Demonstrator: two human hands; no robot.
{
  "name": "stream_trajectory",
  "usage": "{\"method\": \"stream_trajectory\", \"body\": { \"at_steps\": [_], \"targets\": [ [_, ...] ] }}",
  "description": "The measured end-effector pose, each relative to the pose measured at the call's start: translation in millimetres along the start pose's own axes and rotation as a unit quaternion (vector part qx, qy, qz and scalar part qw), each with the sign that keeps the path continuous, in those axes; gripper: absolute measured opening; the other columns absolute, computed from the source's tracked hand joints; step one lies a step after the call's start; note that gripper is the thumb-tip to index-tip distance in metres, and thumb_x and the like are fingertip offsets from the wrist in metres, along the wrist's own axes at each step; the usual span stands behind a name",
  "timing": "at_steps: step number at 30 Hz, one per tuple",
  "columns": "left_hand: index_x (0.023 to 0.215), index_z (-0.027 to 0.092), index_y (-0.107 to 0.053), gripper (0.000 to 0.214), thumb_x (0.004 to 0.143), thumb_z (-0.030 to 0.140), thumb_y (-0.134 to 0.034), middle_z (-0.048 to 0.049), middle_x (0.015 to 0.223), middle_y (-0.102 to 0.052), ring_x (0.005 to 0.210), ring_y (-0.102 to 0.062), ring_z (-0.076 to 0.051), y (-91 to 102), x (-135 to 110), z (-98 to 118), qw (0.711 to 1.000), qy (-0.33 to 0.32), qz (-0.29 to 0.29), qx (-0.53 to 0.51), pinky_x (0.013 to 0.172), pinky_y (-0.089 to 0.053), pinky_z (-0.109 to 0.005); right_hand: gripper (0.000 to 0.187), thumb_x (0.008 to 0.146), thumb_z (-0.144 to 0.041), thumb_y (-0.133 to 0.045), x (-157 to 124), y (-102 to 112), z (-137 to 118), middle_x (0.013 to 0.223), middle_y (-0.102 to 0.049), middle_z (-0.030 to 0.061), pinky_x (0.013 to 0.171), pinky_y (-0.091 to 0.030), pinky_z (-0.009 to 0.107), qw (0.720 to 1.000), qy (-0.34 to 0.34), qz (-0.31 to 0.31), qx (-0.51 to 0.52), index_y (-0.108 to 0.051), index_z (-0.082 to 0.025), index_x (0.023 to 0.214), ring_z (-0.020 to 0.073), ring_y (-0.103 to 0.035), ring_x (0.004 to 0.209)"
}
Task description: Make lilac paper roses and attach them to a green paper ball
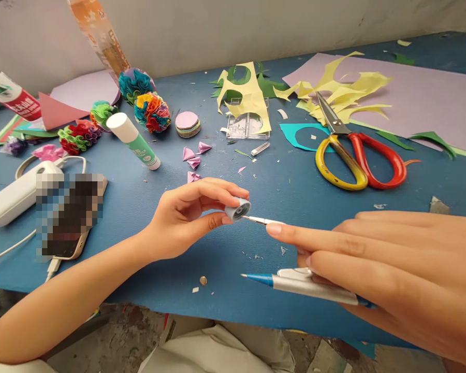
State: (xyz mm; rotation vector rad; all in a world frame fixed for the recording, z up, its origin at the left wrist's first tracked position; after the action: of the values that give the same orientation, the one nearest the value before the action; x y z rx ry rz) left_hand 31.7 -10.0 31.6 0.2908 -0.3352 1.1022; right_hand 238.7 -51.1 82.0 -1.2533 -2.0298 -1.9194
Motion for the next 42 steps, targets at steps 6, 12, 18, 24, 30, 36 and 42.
{"method": "stream_trajectory", "body": {
  "at_steps": [6, 12, 18, 24, 30, 36, 42],
  "targets": [
    [0.096, 0.021, -0.068, 0.025, 0.077, 0.004, -0.066, -0.0040, 0.102, -0.071, 0.099, -0.067, -0.015, -0.3, 0.0, 0.9, 1.000, -0.015, -0.007, 0.007, 0.090, -0.056, -0.031, 0.023, 0.093, -0.036, -0.048, -2.5, -6.0, -3.3, 0.102, -0.073, -0.0048, 0.049, -0.039, 0.030, 0.996, -0.069, 0.049, 0.037, -0.067, -0.031, 0.081, 0.0122, -0.061, 0.058],
    [0.097, 0.022, -0.068, 0.027, 0.078, 0.002, -0.065, -0.0048, 0.103, -0.071, 0.100, -0.067, -0.015, -2.3, -0.3, -0.3, 0.998, -0.034, -0.024, 0.044, 0.090, -0.056, -0.030, 0.029, 0.091, -0.028, -0.046, 8.2, -10.6, 0.3, 0.069, -0.072, -0.0026, 0.040, -0.036, 0.027, 0.997, -0.067, -0.027, 0.016, -0.068, -0.030, 0.072, 0.0115, -0.051, 0.044],
    [0.095, 0.022, -0.069, 0.024, 0.078, 0.005, -0.066, -0.0045, 0.102, -0.071, 0.099, -0.068, -0.016, -1.9, 0.3, 1.3, 0.998, -0.037, -0.016, 0.047, 0.090, -0.056, -0.031, 0.032, 0.091, -0.028, -0.044, 13.1, -10.2, -1.2, 0.063, -0.070, -0.0031, 0.039, -0.039, 0.025, 0.996, -0.071, -0.039, 0.032, -0.067, -0.029, 0.069, 0.0111, -0.051, 0.044],
    [0.095, 0.022, -0.069, 0.025, 0.077, 0.004, -0.066, -0.0044, 0.102, -0.071, 0.099, -0.068, -0.016, -1.0, 0.8, 5.1, 0.997, -0.052, -0.015, 0.052, 0.088, -0.057, -0.030, 0.028, 0.094, -0.030, -0.043, -3.0, -8.1, -9.4, 0.092, -0.075, -0.0041, 0.052, -0.046, 0.029, 0.992, -0.112, 0.030, 0.051, -0.067, -0.032, 0.080, 0.0127, -0.063, 0.060],
    [0.095, 0.022, -0.068, 0.025, 0.078, 0.004, -0.066, -0.0038, 0.103, -0.071, 0.100, -0.068, -0.016, 0.1, 1.4, 6.6, 0.998, -0.054, -0.008, 0.038, 0.089, -0.057, -0.030, 0.021, 0.092, -0.034, -0.046, -6.7, -8.2, -13.8, 0.096, -0.074, -0.0032, 0.059, -0.048, 0.032, 0.991, -0.115, 0.057, 0.046, -0.065, -0.032, 0.083, 0.0154, -0.064, 0.064],
    [0.100, 0.020, -0.066, 0.028, 0.080, 0.001, -0.062, -0.0074, 0.106, -0.070, 0.100, -0.068, -0.017, -2.2, 0.2, 11.5, 0.999, -0.045, -0.027, -0.013, 0.087, -0.059, -0.030, 0.018, 0.088, -0.035, -0.055, -4.5, -0.8, -9.4, 0.107, -0.072, -0.0040, 0.047, -0.043, 0.030, 0.998, 0.032, 0.050, -0.023, -0.062, -0.026, 0.076, 0.0101, -0.057, 0.051],
    [0.101, 0.020, -0.066, 0.032, 0.080, -0.003, -0.060, -0.0067, 0.106, -0.070, 0.101, -0.068, -0.016, -0.9, 1.2, 15.3, 0.996, -0.075, -0.040, 0.004, 0.088, -0.058, -0.028, 0.020, 0.091, -0.032, -0.047, -8.4, -3.6, -1.5, 0.114, -0.069, -0.0035, 0.048, -0.042, 0.030, 0.996, 0.068, 0.010, -0.057, -0.062, -0.024, 0.082, 0.0103, -0.055, 0.053]
  ]
}}
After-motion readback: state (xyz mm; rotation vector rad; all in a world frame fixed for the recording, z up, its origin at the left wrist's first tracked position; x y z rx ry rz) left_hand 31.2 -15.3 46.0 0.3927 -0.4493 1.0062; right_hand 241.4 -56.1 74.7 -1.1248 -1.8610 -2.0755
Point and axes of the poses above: each hand's wrist, its own x-axis towards the middle knuckle, its own y-axis out of the back of the hand, z = x × y, the point moved 3 cm from there along x, towards the middle knuckle
